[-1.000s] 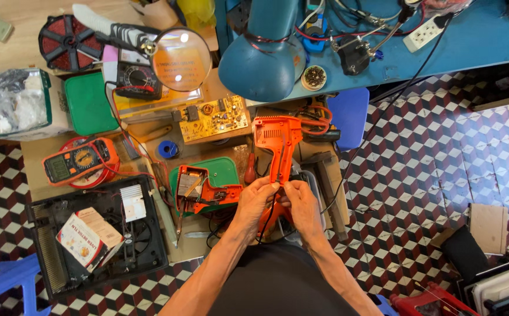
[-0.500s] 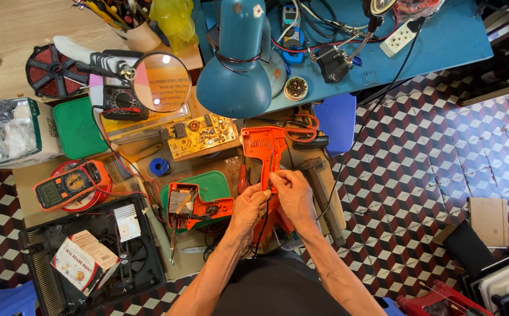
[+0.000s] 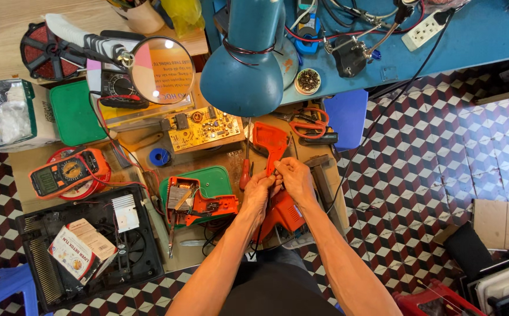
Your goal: The person works on a disassembled orange handheld device, manipulating small wires and components with their hands. They use a soldering iron to work on a wire and later retrieve a bundle of colored wires from a nearby wall rack. The person continues to handle the device parts and wires on the workbench.
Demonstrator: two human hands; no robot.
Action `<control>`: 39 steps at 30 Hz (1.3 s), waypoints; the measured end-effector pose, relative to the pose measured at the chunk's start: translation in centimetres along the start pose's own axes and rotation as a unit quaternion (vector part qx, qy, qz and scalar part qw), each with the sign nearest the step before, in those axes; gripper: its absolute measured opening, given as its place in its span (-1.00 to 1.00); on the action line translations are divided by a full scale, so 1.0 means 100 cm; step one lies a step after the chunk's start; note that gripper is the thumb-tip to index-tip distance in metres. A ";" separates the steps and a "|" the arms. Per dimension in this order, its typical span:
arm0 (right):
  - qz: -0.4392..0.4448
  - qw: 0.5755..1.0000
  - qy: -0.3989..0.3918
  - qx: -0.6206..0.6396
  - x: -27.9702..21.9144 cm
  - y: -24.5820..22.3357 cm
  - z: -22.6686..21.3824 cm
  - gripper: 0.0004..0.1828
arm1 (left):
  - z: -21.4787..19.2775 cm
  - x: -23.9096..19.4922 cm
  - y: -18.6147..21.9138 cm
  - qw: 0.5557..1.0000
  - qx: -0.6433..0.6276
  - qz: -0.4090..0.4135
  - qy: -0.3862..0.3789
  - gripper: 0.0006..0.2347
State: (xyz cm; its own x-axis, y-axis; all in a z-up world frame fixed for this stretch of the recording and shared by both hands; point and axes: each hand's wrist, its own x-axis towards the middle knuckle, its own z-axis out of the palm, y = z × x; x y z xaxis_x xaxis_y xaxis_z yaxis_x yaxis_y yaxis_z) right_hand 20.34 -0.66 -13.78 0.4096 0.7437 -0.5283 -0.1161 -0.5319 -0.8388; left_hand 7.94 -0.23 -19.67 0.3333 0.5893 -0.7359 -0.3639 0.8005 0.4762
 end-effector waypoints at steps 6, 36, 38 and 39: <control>0.000 1.000 0.005 0.024 0.003 0.010 -0.008 -0.76 | 0.011 -0.004 0.002 0.961 0.223 0.158 0.051 -0.69; -0.059 0.972 -0.044 0.225 -0.095 -0.121 -0.052 -0.77 | 0.013 -0.184 0.036 0.937 0.263 0.228 -0.035 -0.55; -0.060 0.967 -0.047 0.244 -0.100 -0.119 -0.052 -0.79 | -0.002 -0.183 0.026 0.948 0.215 0.233 -0.023 -0.52; -0.063 0.964 -0.051 0.254 -0.103 -0.118 -0.053 -0.80 | -0.011 -0.181 0.022 0.956 0.197 0.218 -0.018 -0.53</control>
State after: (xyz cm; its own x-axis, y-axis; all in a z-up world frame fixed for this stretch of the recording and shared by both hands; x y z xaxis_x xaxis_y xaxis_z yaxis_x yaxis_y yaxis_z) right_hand 22.25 -4.20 2.24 0.3614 0.8389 -0.4068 -0.5098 -0.1875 -0.8396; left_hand 0.18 -9.29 -5.82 0.2565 0.8741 -0.4125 -0.1223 0.4527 0.8832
